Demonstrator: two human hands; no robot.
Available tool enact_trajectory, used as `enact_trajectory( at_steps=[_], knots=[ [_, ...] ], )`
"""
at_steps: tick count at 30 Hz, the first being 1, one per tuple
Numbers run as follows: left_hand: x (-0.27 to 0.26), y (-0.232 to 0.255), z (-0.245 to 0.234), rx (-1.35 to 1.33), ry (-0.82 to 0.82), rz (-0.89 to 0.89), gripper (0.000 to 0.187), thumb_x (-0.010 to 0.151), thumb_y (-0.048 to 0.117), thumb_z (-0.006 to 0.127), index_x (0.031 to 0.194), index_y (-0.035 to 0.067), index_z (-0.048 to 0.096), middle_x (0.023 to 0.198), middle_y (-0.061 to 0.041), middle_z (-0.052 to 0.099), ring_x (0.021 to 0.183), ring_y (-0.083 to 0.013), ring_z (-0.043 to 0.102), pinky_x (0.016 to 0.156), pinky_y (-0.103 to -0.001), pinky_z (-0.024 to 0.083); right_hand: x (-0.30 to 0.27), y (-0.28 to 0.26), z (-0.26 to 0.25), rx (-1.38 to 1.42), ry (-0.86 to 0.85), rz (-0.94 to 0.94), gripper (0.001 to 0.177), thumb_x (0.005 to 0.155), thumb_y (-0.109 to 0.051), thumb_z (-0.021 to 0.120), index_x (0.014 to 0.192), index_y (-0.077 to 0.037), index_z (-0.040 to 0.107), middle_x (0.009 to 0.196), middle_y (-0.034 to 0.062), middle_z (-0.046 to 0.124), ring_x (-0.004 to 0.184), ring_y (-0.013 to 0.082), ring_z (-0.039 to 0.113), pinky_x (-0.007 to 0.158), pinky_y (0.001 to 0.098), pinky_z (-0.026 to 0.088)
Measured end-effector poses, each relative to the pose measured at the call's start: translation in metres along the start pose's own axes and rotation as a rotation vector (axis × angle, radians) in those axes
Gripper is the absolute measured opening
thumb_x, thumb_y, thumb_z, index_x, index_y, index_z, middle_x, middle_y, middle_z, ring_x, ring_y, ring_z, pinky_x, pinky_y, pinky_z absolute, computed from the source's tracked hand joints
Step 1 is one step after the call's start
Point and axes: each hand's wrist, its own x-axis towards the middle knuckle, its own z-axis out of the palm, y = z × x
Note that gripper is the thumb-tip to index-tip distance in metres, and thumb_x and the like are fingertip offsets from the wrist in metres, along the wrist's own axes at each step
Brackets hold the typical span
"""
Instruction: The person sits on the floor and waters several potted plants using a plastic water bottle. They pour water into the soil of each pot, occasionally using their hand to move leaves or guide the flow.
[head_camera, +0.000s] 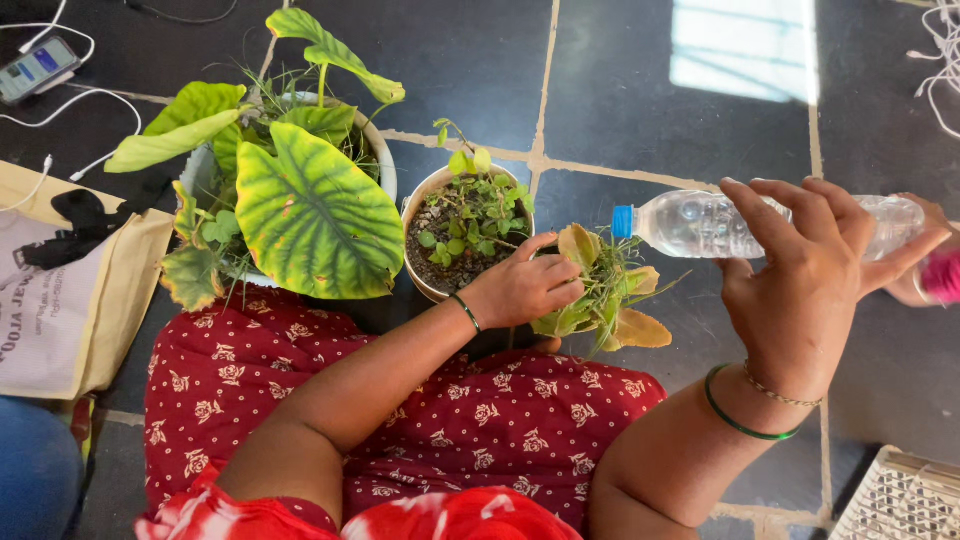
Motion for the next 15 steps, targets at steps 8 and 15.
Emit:
enact_trajectory(
  at_steps=[8,15],
  knots=[
    [-0.002,0.001,0.003,0.066,-0.005,0.011,0.015,0.097,0.017,0.058,0.112,0.016,0.059,0.113,0.000,0.058,0.111,-0.0157,0.065,0.123,-0.049,0.030,-0.015,0.024,0.017,-0.194,0.042,-0.152,0.061,0.074,-0.007,0.080,0.131,-0.029,0.072,0.132,-0.0111,0.065,0.136,0.0192,0.053,0.128,0.0625,0.002],
    [-0.001,0.001,0.000,0.113,0.031,0.009,0.013,0.096,0.016,0.059,0.108,0.013,0.060,0.112,0.000,0.058,0.110,-0.0156,0.064,0.122,-0.048,0.032,-0.025,0.040,0.022,-0.279,0.071,-0.182,0.066,0.073,-0.003,0.077,0.133,-0.029,0.072,0.137,-0.0120,0.064,0.141,0.0182,0.050,0.128,0.0544,0.013]
  ],
)
